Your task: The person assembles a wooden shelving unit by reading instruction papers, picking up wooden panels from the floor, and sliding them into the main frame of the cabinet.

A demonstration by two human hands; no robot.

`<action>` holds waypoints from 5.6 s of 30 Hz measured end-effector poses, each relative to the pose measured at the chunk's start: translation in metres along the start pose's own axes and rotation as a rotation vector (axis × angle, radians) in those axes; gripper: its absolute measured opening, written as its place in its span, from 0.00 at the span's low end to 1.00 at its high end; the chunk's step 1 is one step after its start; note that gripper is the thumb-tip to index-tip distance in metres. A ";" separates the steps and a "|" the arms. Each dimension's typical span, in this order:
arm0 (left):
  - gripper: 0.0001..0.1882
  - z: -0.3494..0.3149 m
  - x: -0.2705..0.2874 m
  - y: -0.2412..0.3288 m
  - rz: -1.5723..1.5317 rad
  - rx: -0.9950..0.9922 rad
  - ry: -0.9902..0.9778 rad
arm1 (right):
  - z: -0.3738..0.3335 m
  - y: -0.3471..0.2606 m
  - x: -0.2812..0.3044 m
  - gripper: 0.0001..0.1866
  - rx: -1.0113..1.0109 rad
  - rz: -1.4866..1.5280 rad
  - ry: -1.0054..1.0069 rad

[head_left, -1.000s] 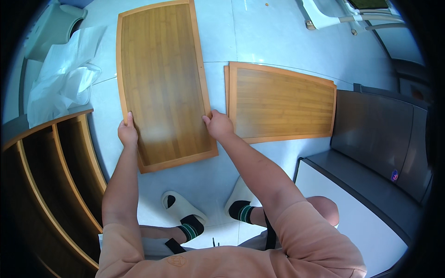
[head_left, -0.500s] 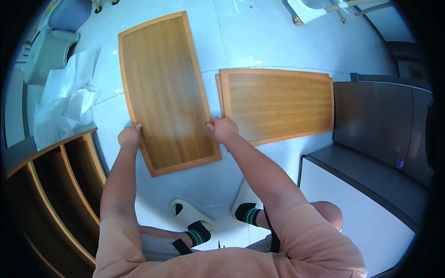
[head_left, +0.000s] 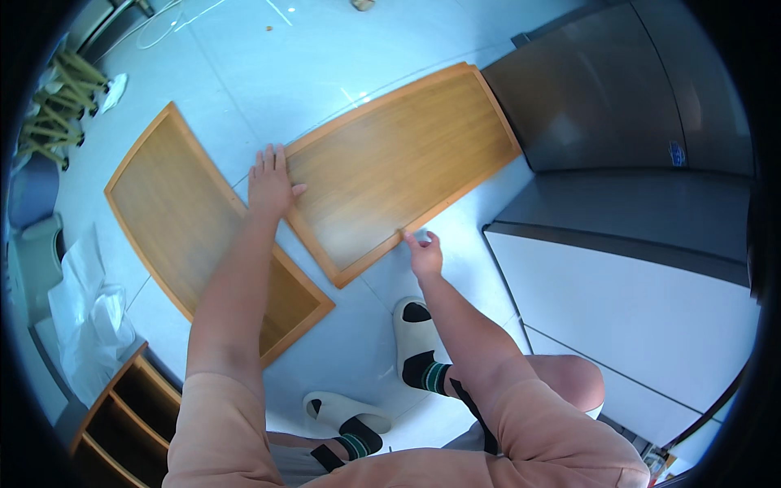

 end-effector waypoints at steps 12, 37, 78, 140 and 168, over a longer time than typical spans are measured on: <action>0.51 0.009 -0.011 0.021 0.115 0.111 -0.288 | -0.012 0.000 -0.030 0.27 -0.263 0.571 -0.275; 0.40 -0.088 0.087 0.062 -1.171 0.307 -0.306 | -0.160 -0.173 0.066 0.11 0.328 0.624 -0.195; 0.19 -0.278 0.177 -0.113 -1.636 0.764 1.013 | -0.233 -0.303 0.023 0.15 1.019 -0.142 -0.692; 0.12 -0.266 0.181 -0.104 -1.052 0.876 0.435 | -0.279 -0.339 0.083 0.10 0.856 0.750 -1.057; 0.12 -0.392 0.521 -0.023 -0.556 0.250 1.491 | -0.592 -0.405 0.234 0.35 2.333 0.575 -0.342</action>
Point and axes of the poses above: each hand's wrist, its own z-axis towards the middle knuckle, its own x-axis out of the back of the hand, y = z × x, the point moved 8 cm from there along z, towards the middle knuckle, and after that the axes turned 9 degrees about -x, right-handed, at the moved point
